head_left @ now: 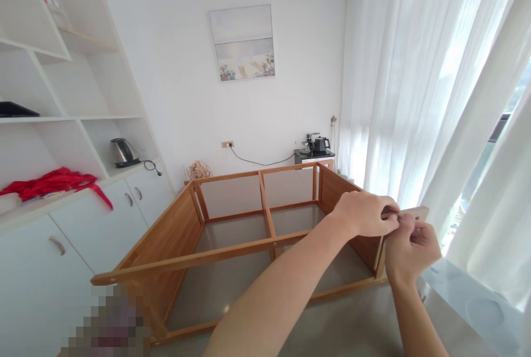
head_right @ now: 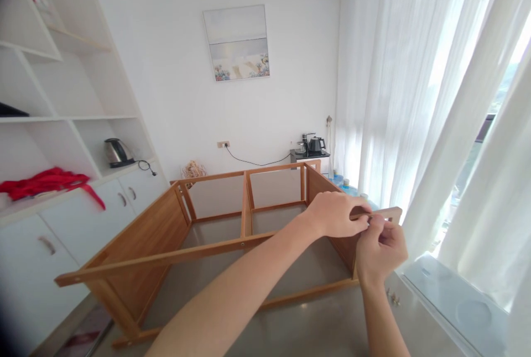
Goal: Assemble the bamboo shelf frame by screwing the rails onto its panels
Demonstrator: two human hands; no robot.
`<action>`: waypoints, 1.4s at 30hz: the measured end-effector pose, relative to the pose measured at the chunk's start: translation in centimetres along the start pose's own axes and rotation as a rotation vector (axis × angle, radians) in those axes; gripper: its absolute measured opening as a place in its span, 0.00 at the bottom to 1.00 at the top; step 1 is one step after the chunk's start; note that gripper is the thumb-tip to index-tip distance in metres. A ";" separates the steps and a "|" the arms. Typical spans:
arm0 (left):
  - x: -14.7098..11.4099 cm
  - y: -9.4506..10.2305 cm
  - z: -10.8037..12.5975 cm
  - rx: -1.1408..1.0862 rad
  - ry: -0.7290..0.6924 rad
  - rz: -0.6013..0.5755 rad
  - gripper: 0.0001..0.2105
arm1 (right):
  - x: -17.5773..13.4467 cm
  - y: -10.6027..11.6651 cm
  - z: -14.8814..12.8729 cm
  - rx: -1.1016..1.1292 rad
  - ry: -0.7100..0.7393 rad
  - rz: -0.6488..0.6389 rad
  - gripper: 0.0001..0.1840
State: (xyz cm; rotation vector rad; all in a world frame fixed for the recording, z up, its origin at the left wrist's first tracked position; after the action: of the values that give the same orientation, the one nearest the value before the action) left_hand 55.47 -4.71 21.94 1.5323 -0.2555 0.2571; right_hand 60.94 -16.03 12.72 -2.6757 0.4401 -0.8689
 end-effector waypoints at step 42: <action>-0.2 0.8 -0.1 -0.071 0.045 0.070 0.13 | -0.9 0.7 -1.4 -0.073 0.308 -0.106 0.18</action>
State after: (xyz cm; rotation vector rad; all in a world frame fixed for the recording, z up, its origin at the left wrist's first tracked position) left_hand 54.99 -4.62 22.64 1.4475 -0.2797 0.3343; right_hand 59.26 -16.56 13.10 -2.6568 0.4053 -1.3294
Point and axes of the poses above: each hand's wrist, its own x-axis towards the middle knuckle, its own y-axis out of the back of the hand, z = x × y, the point moved 10 cm from there along x, towards the middle knuckle, and after that the axes turned 6 degrees about x, right-handed, at the moved point
